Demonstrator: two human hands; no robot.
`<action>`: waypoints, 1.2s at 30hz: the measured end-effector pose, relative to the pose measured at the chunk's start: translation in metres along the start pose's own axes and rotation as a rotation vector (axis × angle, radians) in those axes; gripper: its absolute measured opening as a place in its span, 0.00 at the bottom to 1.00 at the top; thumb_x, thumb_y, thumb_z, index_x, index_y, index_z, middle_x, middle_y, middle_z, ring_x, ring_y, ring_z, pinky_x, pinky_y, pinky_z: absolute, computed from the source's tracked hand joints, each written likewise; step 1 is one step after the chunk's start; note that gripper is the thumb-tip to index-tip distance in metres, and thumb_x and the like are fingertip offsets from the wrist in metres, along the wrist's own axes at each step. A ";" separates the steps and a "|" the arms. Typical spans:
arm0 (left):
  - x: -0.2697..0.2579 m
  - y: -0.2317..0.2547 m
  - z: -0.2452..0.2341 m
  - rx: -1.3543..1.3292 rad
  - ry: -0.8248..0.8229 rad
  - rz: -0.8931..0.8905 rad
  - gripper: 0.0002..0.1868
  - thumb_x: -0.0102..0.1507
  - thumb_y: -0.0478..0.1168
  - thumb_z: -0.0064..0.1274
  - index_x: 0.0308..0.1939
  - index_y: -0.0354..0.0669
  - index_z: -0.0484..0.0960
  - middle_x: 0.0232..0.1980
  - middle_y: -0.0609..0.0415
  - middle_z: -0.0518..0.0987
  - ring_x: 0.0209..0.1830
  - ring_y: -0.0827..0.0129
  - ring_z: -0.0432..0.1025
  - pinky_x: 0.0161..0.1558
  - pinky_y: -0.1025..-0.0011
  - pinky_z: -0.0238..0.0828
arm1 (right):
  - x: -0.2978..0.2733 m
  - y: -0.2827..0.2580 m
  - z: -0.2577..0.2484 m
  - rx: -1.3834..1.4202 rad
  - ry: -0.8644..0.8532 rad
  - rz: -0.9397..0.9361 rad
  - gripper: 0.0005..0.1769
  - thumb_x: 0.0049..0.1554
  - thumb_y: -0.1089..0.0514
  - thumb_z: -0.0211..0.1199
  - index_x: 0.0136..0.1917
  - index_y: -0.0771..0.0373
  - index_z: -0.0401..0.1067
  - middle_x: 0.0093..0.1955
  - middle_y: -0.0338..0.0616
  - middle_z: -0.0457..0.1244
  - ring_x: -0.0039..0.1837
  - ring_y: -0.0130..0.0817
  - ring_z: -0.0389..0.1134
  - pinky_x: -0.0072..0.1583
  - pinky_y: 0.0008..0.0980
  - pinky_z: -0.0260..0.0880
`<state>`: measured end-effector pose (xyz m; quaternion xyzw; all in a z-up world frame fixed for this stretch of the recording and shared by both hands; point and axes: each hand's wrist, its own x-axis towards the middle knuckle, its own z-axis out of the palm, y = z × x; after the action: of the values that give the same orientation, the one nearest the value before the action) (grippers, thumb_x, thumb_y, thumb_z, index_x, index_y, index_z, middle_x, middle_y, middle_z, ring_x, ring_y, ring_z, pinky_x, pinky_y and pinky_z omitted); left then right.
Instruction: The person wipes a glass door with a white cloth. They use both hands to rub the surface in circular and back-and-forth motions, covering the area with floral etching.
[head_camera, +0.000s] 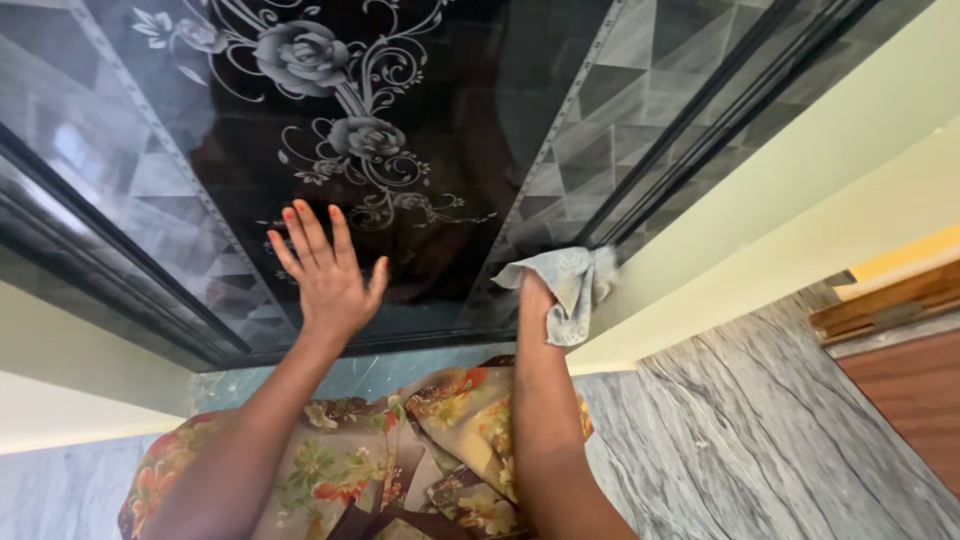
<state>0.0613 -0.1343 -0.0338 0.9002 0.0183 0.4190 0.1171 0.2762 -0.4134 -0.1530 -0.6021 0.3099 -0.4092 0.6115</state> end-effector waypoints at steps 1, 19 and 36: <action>0.001 0.005 -0.006 -0.028 0.003 -0.001 0.50 0.72 0.57 0.52 0.84 0.33 0.45 0.84 0.24 0.37 0.85 0.31 0.30 0.78 0.30 0.26 | -0.003 -0.012 -0.002 0.001 -0.005 -0.058 0.49 0.65 0.25 0.47 0.85 0.56 0.44 0.88 0.59 0.31 0.88 0.52 0.30 0.81 0.67 0.24; -0.080 0.096 0.038 -0.868 0.015 -0.206 0.51 0.73 0.61 0.41 0.82 0.28 0.34 0.84 0.27 0.26 0.86 0.34 0.24 0.80 0.44 0.25 | -0.155 -0.056 0.004 -0.282 -0.482 -1.609 0.47 0.60 0.19 0.55 0.84 0.39 0.53 0.89 0.52 0.29 0.89 0.54 0.21 0.78 0.77 0.16; 0.068 0.025 -0.031 -0.210 0.094 0.031 0.38 0.70 0.52 0.49 0.82 0.52 0.58 0.87 0.46 0.46 0.88 0.49 0.36 0.81 0.38 0.23 | -0.153 -0.104 -0.013 -0.001 -0.489 -1.203 0.43 0.73 0.36 0.52 0.84 0.68 0.43 0.87 0.70 0.31 0.88 0.67 0.27 0.81 0.69 0.18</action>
<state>0.0804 -0.1430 0.0425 0.8624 -0.0341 0.4622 0.2036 0.1795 -0.2800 -0.0686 -0.7467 -0.2292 -0.5312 0.3281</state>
